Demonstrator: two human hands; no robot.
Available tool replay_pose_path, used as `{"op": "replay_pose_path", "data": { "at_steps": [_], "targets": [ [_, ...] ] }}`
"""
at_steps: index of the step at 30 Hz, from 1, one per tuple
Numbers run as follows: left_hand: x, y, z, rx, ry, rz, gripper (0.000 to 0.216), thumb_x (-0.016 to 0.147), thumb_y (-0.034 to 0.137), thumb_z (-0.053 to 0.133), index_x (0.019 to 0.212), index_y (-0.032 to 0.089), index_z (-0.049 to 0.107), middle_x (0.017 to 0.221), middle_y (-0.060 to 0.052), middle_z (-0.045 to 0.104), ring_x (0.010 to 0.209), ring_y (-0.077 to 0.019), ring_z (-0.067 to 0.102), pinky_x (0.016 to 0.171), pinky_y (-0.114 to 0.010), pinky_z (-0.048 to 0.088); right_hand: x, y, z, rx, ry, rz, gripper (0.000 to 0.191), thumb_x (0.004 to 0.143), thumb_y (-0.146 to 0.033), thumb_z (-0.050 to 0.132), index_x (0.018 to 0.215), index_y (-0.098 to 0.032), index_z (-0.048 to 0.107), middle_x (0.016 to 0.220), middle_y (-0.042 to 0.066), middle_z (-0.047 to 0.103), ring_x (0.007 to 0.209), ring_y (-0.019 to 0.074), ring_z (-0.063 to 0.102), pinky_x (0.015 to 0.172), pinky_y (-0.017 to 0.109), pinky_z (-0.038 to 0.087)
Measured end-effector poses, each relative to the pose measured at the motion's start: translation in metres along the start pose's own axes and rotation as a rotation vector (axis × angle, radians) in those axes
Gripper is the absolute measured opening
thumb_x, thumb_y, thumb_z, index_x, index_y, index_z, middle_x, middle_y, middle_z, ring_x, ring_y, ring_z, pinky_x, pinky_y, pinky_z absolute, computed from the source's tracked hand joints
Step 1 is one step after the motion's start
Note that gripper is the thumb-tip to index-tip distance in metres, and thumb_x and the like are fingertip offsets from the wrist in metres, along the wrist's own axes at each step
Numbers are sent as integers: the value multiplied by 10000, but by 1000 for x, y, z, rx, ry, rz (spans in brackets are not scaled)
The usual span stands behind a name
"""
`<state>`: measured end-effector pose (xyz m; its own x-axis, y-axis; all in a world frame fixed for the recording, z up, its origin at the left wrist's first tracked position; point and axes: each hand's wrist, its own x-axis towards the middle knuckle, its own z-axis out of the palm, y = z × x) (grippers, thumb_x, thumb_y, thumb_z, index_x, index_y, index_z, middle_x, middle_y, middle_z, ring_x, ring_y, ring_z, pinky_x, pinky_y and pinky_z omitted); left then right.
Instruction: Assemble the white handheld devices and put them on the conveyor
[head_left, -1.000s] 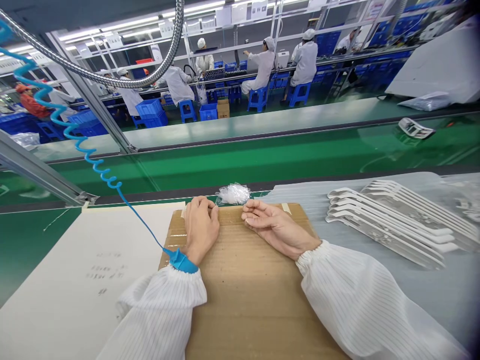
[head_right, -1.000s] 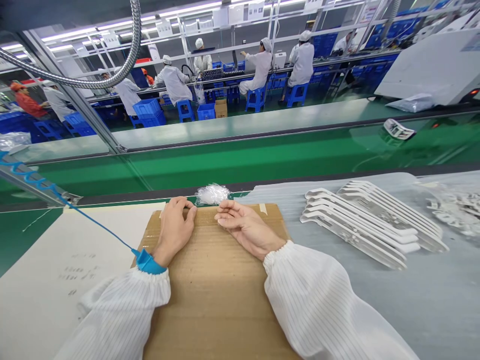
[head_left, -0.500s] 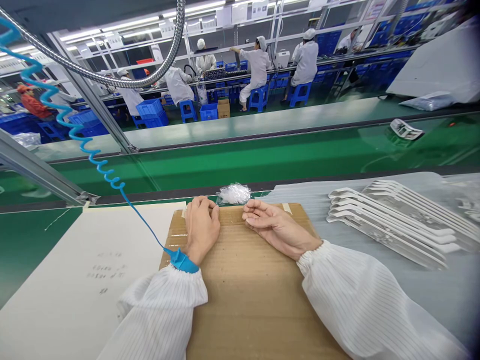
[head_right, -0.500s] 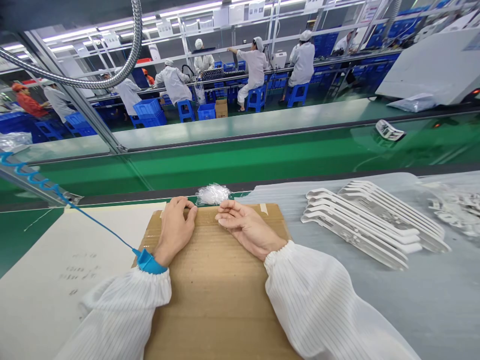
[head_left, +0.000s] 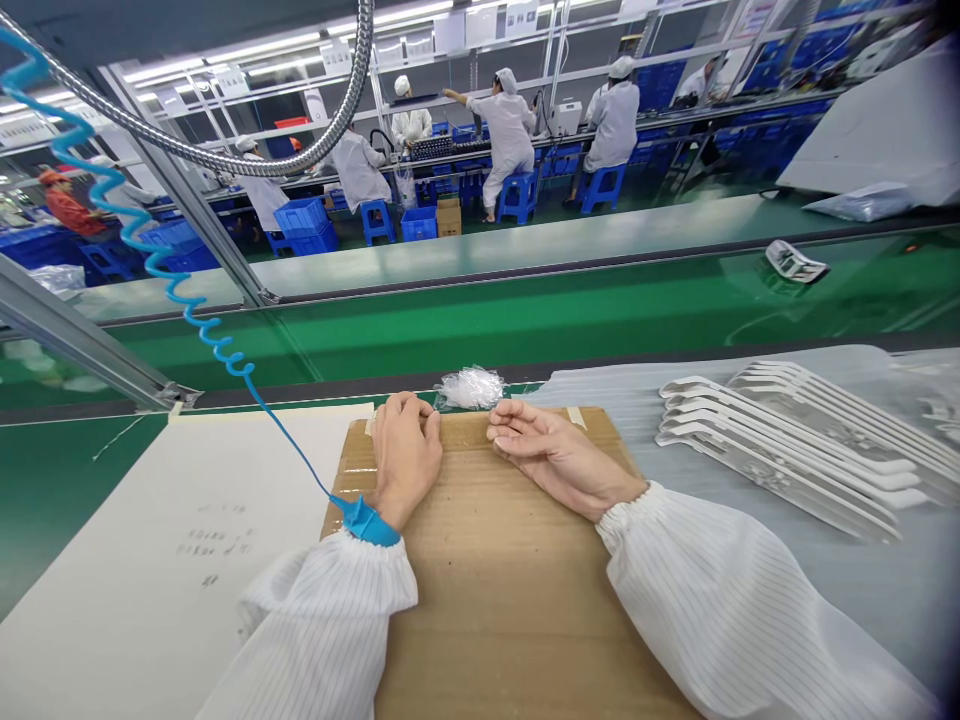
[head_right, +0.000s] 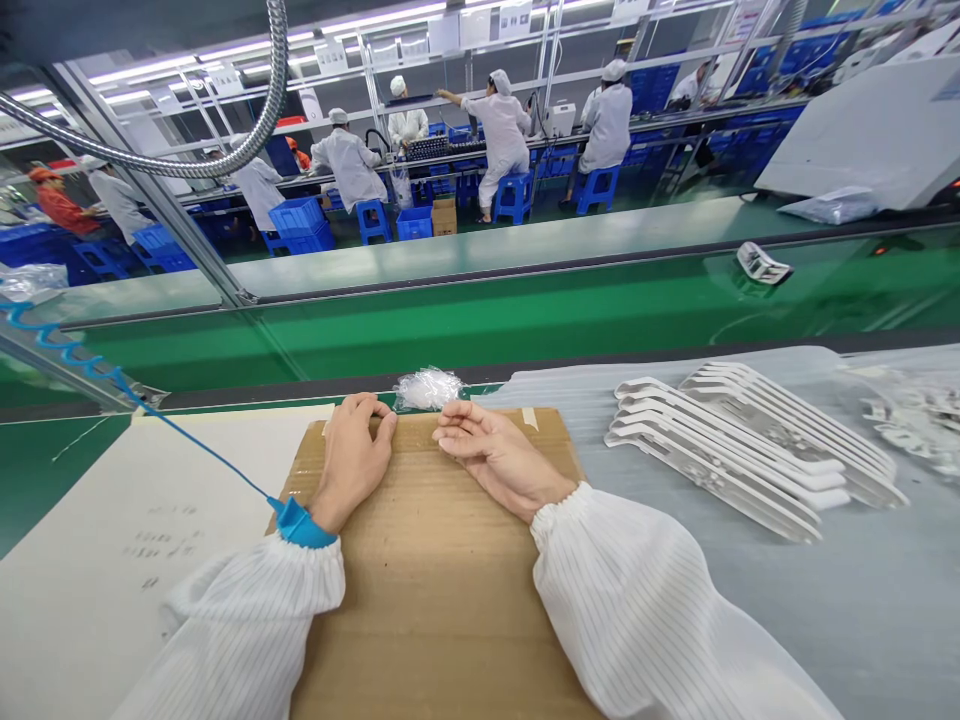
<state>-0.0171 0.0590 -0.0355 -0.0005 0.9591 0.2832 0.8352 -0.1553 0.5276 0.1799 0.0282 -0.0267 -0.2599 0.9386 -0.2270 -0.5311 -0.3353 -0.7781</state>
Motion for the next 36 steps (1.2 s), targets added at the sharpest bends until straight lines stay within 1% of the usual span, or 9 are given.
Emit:
{"op": "replay_pose_path", "data": {
  "at_steps": [6,11,18,27,36],
  "targets": [
    [-1,0,0,14,-11,-8,111,940,198,544,861,203,621,1187,-107,635,1151,-310,571,1024,-512,435,1,1,0,2,-10,-3,354,582,-105,925,866,-224,751,944,-19,613,899,102,595,859,237,464],
    [0,0,1,2,3,-2,106,934,191,551,852,203,617,1159,-100,637,1161,-303,573,1040,-507,429,1,0,1,2,-1,-2,358,572,-101,925,861,-221,749,947,-15,617,910,106,604,864,230,470],
    [0,-1,2,8,8,6,98,929,189,550,857,205,615,1150,-97,639,1150,-301,578,1027,-497,435,0,0,1,-4,-3,4,362,574,-87,912,861,-220,736,929,-15,621,871,102,597,826,225,482],
    [0,-1,2,3,14,4,111,926,187,544,848,208,620,1156,-99,639,1159,-302,576,1016,-496,433,0,0,1,1,6,8,363,589,-79,900,872,-222,725,940,-10,620,870,110,595,854,251,477],
    [0,-1,2,10,9,5,103,928,188,544,857,205,617,1174,-101,637,1171,-297,571,1029,-487,428,-2,-3,4,-12,10,18,362,581,-88,909,856,-226,717,931,-12,612,870,115,587,851,259,471]
  ]
}}
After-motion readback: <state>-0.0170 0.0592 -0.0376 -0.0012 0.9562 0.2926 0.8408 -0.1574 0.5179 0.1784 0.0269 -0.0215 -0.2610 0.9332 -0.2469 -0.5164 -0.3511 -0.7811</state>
